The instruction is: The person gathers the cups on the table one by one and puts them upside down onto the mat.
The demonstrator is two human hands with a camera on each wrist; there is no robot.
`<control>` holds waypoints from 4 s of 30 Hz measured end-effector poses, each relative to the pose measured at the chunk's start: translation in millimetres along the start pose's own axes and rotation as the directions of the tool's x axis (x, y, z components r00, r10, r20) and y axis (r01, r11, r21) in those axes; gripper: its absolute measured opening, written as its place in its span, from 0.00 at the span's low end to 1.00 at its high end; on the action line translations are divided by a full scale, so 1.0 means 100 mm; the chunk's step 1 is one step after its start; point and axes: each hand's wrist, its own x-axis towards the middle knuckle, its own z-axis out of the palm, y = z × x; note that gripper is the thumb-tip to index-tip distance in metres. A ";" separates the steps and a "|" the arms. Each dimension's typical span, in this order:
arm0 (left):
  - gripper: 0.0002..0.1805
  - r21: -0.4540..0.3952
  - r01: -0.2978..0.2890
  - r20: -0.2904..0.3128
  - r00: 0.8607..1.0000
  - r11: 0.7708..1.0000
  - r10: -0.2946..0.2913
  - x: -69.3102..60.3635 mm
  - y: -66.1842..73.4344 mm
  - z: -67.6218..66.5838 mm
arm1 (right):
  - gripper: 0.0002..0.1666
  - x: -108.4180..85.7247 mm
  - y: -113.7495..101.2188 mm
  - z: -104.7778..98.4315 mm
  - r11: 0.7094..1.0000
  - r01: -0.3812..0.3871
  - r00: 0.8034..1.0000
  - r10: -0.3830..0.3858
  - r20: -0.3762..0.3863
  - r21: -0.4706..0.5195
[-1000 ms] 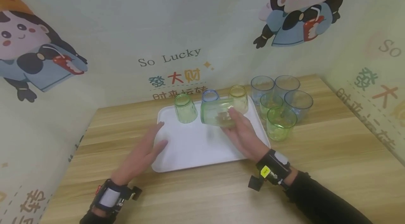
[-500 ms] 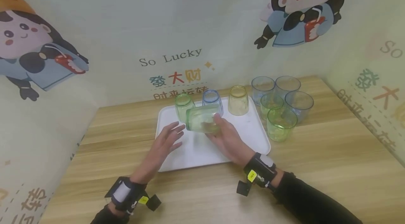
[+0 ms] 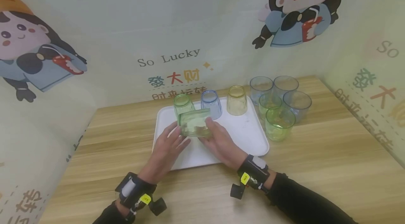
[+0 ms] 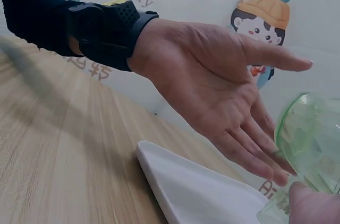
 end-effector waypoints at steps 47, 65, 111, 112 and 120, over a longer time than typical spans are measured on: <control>0.36 -0.437 -0.053 -0.057 0.998 0.898 0.031 0.03 -0.10 0.24 | 0.42 -0.01 0.09 0.14 0.992 -0.003 0.995 -0.009 -0.096 -0.129; 0.38 -0.245 -0.099 -0.225 0.973 0.964 0.043 0.10 0.09 -0.09 | 0.40 -0.15 -0.17 -0.19 0.999 0.044 0.974 -0.047 -0.223 -0.018; 0.39 0.735 -0.155 -0.147 0.914 0.660 0.377 0.46 0.53 -0.94 | 0.18 -0.49 -0.97 -0.56 0.926 0.359 0.917 -0.374 -0.141 -0.121; 0.39 0.744 -0.145 -0.147 0.917 0.652 0.371 0.48 0.54 -0.94 | 0.17 -0.50 -0.98 -0.59 0.918 0.379 0.912 -0.392 -0.124 -0.115; 0.43 0.759 -0.066 -0.189 0.930 0.648 0.316 0.62 0.53 -0.98 | 0.18 -0.56 -1.07 -0.77 0.790 0.502 0.843 -0.538 -0.006 -0.351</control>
